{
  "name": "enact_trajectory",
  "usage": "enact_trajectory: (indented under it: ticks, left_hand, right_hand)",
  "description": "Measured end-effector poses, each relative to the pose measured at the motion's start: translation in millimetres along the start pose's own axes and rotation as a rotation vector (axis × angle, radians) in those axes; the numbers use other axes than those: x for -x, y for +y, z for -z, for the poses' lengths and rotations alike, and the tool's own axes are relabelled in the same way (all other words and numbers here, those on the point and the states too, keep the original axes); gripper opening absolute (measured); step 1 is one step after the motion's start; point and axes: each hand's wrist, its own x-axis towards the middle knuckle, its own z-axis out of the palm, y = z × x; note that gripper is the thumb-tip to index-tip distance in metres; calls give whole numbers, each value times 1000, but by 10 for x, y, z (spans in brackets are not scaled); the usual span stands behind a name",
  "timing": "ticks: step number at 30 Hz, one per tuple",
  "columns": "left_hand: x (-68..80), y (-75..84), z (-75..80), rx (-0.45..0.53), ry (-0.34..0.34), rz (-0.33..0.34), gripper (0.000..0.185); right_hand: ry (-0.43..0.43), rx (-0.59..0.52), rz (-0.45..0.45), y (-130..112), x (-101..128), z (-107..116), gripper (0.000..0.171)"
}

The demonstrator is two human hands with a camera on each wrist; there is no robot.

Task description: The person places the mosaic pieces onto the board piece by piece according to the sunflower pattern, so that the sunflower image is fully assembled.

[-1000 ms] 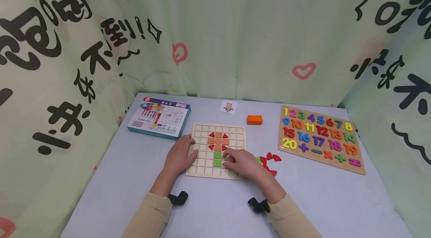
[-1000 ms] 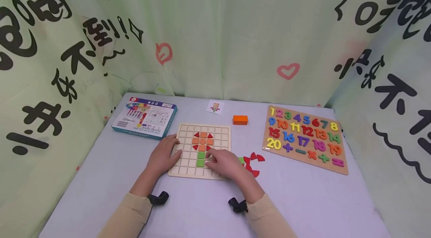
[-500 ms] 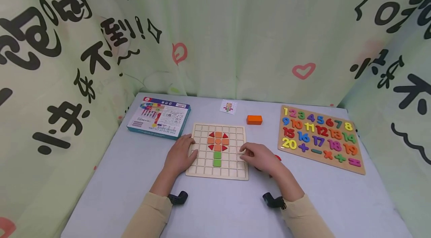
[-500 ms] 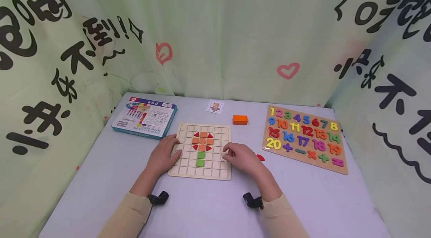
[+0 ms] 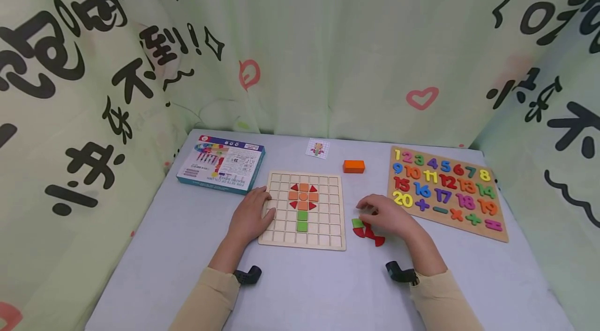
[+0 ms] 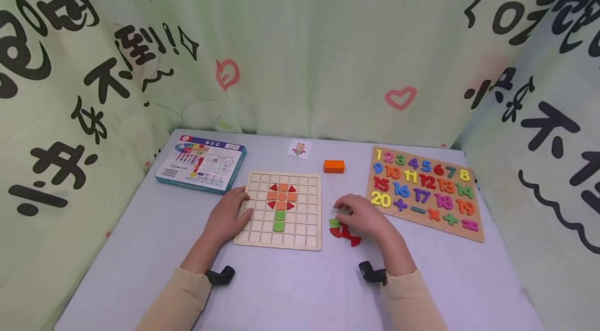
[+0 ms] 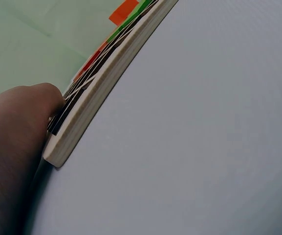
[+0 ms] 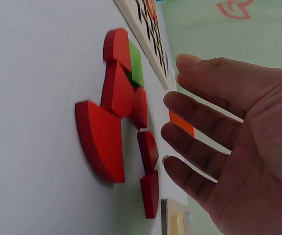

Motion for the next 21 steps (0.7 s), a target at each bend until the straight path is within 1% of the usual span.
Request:
enact_trajectory:
  ticks: [8,11,15,21]
  left_hand:
    - [10,6,15,2,1,0,43]
    - [11,6,15,0,1,1,43]
    - [7,6,14,2,-1,3,43]
    - [5,8,16,6,-4,7,43]
  right_hand:
    - [-20,18,33,93,-1,-7,29]
    - [-24,45,50,110,-1,-27,30]
    - [-21,79,64,130,-11,-56,28]
    - [-3,94,68,152,-36,-95,26]
